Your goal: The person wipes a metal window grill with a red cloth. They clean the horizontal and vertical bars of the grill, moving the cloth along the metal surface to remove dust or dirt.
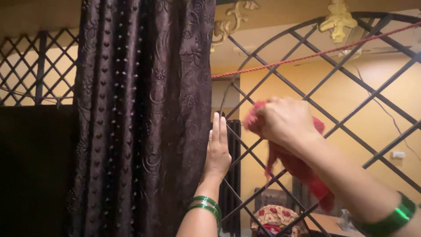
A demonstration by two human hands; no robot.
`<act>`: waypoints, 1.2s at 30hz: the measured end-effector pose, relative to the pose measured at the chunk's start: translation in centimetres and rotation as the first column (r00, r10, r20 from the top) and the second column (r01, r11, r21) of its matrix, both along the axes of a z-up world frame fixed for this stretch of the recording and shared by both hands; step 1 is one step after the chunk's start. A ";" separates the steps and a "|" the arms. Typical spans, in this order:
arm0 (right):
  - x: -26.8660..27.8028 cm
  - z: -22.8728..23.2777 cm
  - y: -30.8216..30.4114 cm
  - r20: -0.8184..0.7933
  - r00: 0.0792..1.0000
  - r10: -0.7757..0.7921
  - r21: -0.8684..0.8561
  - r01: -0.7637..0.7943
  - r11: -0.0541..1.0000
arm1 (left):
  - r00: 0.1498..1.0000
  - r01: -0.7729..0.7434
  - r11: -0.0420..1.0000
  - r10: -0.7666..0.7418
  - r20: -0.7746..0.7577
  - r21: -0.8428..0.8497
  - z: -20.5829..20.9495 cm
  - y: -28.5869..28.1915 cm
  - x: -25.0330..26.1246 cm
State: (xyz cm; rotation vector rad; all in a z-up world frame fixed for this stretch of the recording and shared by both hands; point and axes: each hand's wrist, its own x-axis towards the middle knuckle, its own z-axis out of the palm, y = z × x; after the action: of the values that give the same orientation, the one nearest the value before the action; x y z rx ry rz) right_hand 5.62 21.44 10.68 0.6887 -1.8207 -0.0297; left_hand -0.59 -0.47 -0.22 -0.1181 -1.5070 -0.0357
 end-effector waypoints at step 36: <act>-0.1 -2.6 4.8 -0.073 0.974 0.214 -0.133 -0.223 0.966 | 0.976 0.064 0.995 -0.077 -0.202 -0.074 4.1 -0.8 -0.9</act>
State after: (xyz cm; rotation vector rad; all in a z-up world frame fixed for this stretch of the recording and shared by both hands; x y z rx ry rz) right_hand 5.50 26.23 8.11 0.7764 -1.6642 0.2206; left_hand -1.44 -1.26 3.83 -0.2230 -1.2978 -0.0287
